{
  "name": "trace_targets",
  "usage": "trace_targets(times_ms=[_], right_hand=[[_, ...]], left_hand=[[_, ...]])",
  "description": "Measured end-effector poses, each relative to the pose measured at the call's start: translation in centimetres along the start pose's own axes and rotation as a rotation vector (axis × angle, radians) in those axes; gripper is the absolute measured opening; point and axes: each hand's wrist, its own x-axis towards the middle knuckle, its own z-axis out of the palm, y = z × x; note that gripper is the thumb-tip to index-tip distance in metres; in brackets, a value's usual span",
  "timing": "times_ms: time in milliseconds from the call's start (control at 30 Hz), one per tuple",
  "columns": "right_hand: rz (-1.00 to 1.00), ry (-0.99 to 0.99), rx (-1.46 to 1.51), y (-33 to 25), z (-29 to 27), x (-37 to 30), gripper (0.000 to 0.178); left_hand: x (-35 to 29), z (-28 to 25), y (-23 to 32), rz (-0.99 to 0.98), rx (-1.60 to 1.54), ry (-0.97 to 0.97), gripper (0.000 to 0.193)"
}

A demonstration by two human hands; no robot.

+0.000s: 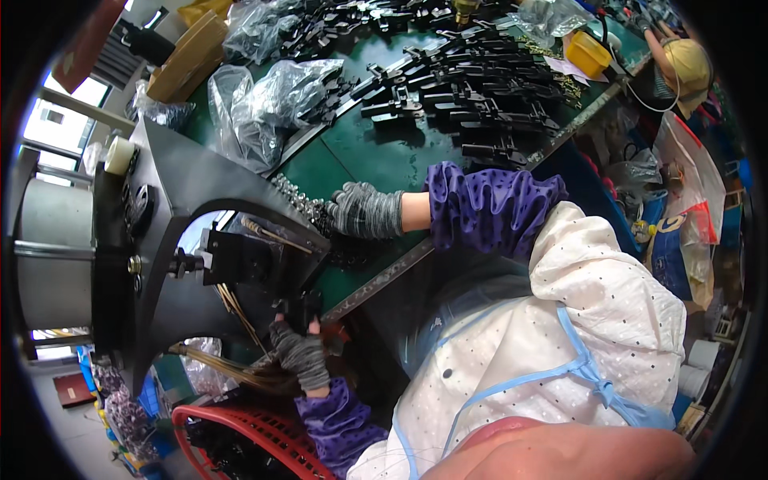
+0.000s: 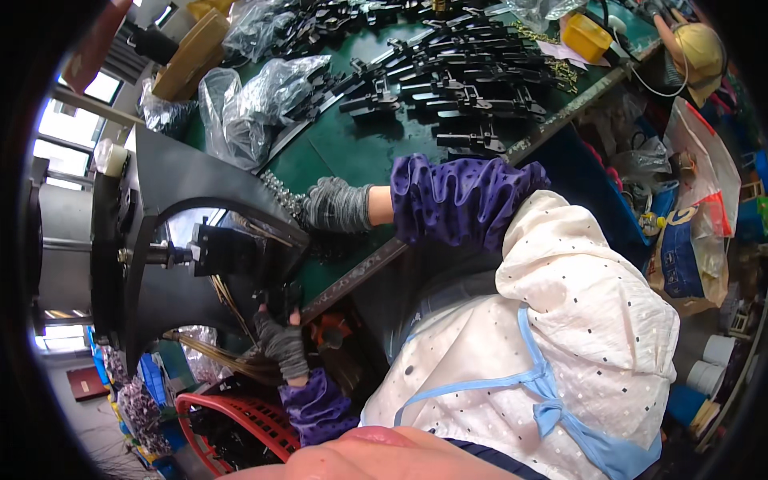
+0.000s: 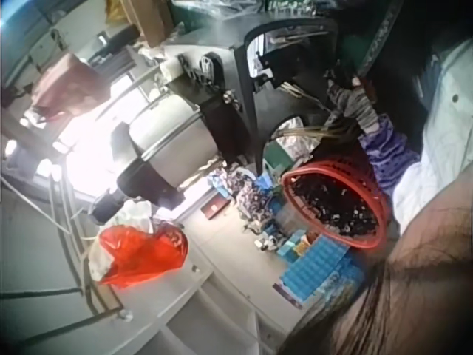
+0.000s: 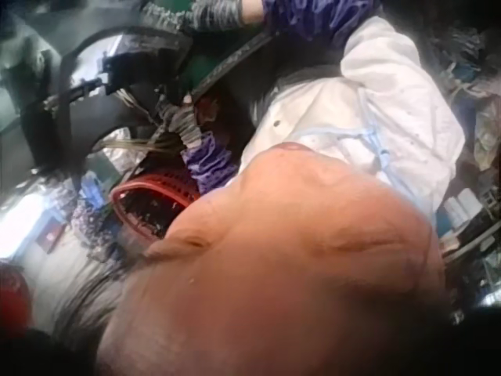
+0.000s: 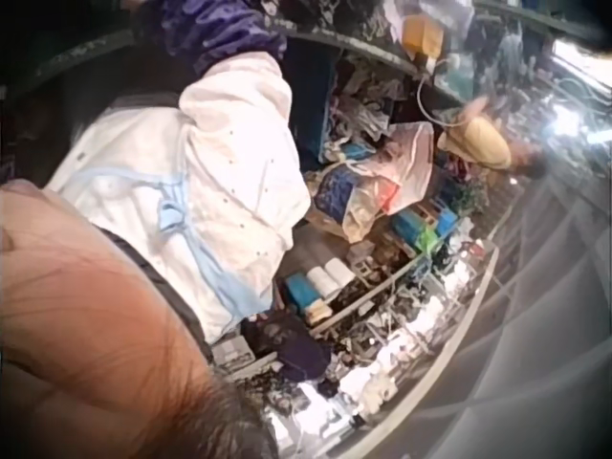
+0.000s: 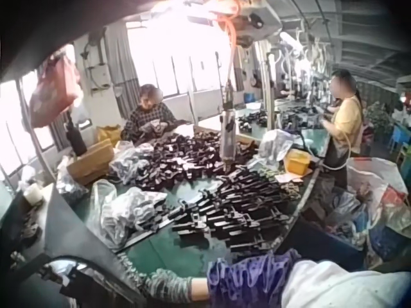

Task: Assembling small black plastic parts at a manual workstation using a pneumatic or electric screwdriver.

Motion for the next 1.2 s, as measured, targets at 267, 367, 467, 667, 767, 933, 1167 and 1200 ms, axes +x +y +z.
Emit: trace_targets(times_ms=[267, 367, 467, 667, 767, 933, 1167, 1200], right_hand=[[-0.028, -0.056, 0.038, 0.5, -3.8, 0.4, 0.015], [-0.047, 0.26, 0.487, 0.7, -4.0, 1.3, 0.011], [-0.059, 0.362, 0.664, -1.9, -6.8, 2.6, 0.012], [-0.371, 0.331, 0.305, -6.0, -4.7, 3.4, 0.024], [-0.392, 0.395, 0.308, -6.4, -3.9, 3.2, 0.019], [-0.492, 0.377, 0.188, -6.2, -4.6, 2.4, 0.028], [-0.316, 0.332, 0.266, -5.3, -5.5, 3.7, 0.031], [-0.25, 0.381, 0.363, -5.4, -5.8, 4.0, 0.029]], left_hand=[[-0.6, -0.3, 1.9, -0.083, -0.309, 0.075, 0.05], [-0.6, -2.1, 2.2, -0.18, -0.393, 0.082, 0.049], [0.0, -2.7, 3.5, -0.361, -0.757, -0.019, 0.047], [1.3, -2.1, 5.5, -0.011, -0.662, 0.119, 0.041], [0.9, -1.5, 5.5, -0.105, -0.731, 0.111, 0.039], [1.1, -1.8, 6.2, -0.37, -1.003, 0.051, 0.037], [1.9, -1.5, 6.6, -0.326, -1.044, 0.064, 0.035], [1.9, -1.4, 6.7, -0.326, -1.042, 0.065, 0.035]])
